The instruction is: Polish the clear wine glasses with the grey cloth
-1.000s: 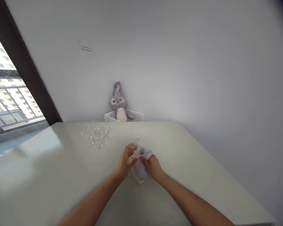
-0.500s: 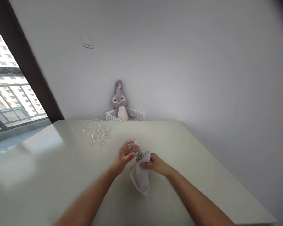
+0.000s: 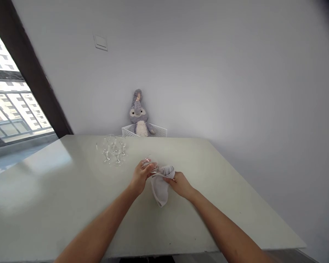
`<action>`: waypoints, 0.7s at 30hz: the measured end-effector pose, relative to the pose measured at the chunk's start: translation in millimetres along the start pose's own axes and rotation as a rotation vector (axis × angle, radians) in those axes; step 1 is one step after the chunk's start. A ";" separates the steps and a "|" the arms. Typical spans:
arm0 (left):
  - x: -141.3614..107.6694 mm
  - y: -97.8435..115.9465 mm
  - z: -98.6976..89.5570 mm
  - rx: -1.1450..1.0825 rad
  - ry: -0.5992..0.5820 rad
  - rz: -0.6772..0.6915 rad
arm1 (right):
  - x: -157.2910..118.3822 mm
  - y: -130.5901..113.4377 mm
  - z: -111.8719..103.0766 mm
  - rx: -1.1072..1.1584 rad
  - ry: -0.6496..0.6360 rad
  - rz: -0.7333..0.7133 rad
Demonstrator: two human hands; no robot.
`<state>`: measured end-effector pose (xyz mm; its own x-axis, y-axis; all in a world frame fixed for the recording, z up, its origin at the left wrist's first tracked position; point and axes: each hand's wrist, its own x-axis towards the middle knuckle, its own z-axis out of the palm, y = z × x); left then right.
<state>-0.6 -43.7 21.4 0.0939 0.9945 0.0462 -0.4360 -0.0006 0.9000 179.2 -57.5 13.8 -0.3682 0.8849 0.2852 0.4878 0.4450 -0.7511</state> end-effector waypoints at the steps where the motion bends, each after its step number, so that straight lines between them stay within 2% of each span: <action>1: 1.0 -0.1 -0.6 -0.009 0.023 0.005 | -0.6 1.3 -1.1 -0.061 0.023 -0.039; 3: 4.3 1.9 -4.7 -0.030 0.089 0.037 | -1.7 3.9 -3.0 -0.125 0.060 -0.118; 5: 8.7 6.6 -12.2 -0.067 0.193 0.112 | -2.0 6.3 -3.8 -0.084 0.077 -0.136; 8: 13.4 14.1 -21.9 -0.127 0.302 0.254 | 0.3 9.2 -2.2 0.122 0.138 0.028; 11: 10.0 13.1 -17.9 -0.161 0.238 0.309 | 3.5 10.0 3.8 0.433 0.146 0.215; 14: -2.3 2.3 -0.1 -0.155 0.081 0.247 | 4.6 10.1 14.3 0.696 0.060 0.275; 17: -15.9 -7.9 17.2 -0.095 -0.001 0.230 | 4.8 11.8 24.5 0.730 0.131 0.340; 21: -21.2 -6.5 22.7 -0.030 0.035 0.325 | 4.3 11.6 26.5 0.632 0.208 0.361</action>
<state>20.6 -67.2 24.3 -0.0852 0.9457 0.3136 -0.4646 -0.3161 0.8272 162.3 -52.2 -9.4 -0.0847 0.9963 0.0164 -0.0203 0.0147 -0.9997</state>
